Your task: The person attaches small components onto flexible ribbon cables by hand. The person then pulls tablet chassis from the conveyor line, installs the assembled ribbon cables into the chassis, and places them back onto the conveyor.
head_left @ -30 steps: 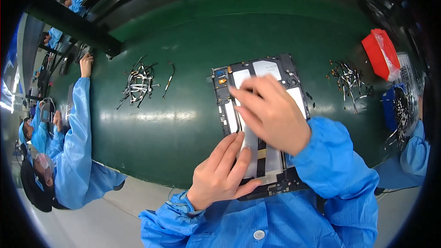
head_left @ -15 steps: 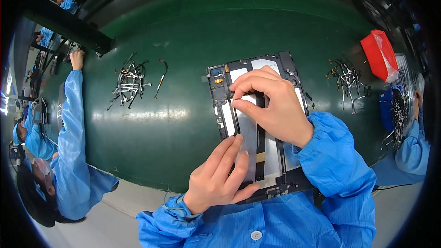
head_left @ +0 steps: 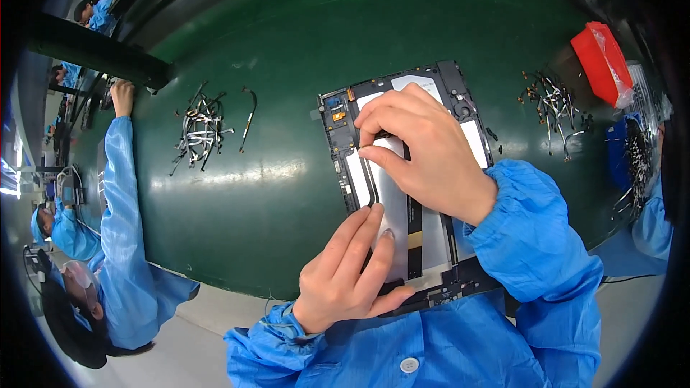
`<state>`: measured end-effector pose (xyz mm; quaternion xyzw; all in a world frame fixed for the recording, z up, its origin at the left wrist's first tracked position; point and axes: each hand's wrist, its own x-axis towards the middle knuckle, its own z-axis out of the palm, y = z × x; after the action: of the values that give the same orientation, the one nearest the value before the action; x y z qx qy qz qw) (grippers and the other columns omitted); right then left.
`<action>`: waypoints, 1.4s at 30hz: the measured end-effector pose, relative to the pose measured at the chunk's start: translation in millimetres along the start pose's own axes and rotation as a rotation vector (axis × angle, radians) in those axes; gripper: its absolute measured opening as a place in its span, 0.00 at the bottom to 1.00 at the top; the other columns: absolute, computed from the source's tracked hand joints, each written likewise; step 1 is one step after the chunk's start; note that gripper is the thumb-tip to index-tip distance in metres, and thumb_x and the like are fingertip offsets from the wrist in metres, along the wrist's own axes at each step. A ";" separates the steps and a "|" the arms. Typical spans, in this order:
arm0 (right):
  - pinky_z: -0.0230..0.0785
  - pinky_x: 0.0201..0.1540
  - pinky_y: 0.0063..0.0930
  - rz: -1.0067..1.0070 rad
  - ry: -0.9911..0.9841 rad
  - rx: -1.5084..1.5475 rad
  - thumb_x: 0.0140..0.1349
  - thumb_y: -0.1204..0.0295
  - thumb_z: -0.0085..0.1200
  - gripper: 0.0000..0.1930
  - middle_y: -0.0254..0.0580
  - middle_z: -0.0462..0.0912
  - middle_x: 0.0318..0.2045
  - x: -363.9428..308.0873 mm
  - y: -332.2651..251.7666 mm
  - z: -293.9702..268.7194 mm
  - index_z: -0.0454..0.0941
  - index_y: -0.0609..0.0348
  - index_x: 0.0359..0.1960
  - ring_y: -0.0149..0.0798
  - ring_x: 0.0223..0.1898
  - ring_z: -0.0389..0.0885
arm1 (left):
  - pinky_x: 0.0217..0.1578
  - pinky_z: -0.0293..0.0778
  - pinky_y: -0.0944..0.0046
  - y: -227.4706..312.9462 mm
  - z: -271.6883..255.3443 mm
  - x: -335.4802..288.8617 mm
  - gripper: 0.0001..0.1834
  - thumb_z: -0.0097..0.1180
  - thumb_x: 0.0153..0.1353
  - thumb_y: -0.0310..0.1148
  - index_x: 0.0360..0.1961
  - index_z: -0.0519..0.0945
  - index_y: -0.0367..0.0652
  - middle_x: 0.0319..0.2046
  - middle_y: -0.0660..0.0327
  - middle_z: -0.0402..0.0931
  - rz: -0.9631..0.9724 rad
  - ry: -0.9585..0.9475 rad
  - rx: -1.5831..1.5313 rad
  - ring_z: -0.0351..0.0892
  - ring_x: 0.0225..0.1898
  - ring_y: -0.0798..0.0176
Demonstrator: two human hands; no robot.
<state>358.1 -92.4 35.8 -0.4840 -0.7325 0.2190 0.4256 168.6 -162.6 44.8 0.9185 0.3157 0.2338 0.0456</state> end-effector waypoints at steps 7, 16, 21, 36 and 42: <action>0.68 0.43 0.38 -0.027 0.024 0.009 0.51 0.76 0.63 0.07 0.36 0.78 0.34 -1.1 0.7 0.6 0.75 0.57 0.28 0.45 0.39 0.75 | 0.45 0.81 0.60 1.7 -0.1 1.4 0.31 0.52 0.62 0.59 0.39 0.80 0.35 0.45 0.43 0.81 0.009 -0.008 0.010 0.82 0.48 0.45; 0.69 0.42 0.36 -0.027 -0.008 0.011 0.52 0.76 0.63 0.07 0.38 0.80 0.38 -2.7 -1.6 1.2 0.75 0.58 0.29 0.44 0.39 0.75 | 0.45 0.81 0.61 4.1 -2.0 -0.3 0.31 0.53 0.61 0.59 0.39 0.80 0.35 0.46 0.44 0.81 -0.013 -0.013 0.012 0.82 0.47 0.46; 0.69 0.42 0.36 -0.017 -0.020 -0.002 0.52 0.76 0.63 0.08 0.38 0.79 0.37 -2.9 1.6 2.5 0.75 0.58 0.29 0.45 0.39 0.74 | 0.44 0.81 0.62 2.5 0.6 0.4 0.31 0.52 0.61 0.59 0.38 0.80 0.35 0.45 0.44 0.81 -0.016 -0.003 0.011 0.83 0.47 0.46; 0.69 0.40 0.33 -0.377 -0.108 -0.283 0.49 0.75 0.58 0.08 0.35 0.79 0.34 -15.8 -9.8 -22.8 0.81 0.58 0.33 0.40 0.40 0.77 | 0.42 0.82 0.63 2.1 -0.6 1.1 0.31 0.52 0.61 0.60 0.38 0.81 0.37 0.43 0.47 0.82 -0.033 -0.002 0.065 0.83 0.47 0.50; 0.65 0.40 0.29 -0.466 -0.062 -0.606 0.47 0.70 0.57 0.08 0.31 0.77 0.36 -11.4 -10.0 -21.9 0.82 0.57 0.29 0.34 0.43 0.74 | 0.44 0.81 0.65 5.8 -3.6 3.0 0.30 0.53 0.61 0.59 0.37 0.80 0.37 0.45 0.49 0.81 -0.038 -0.007 0.064 0.82 0.49 0.51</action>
<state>373.1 -109.0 50.3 -0.4015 -0.8670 -0.0959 0.2791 172.2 -165.5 50.5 0.9142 0.3400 0.2193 0.0220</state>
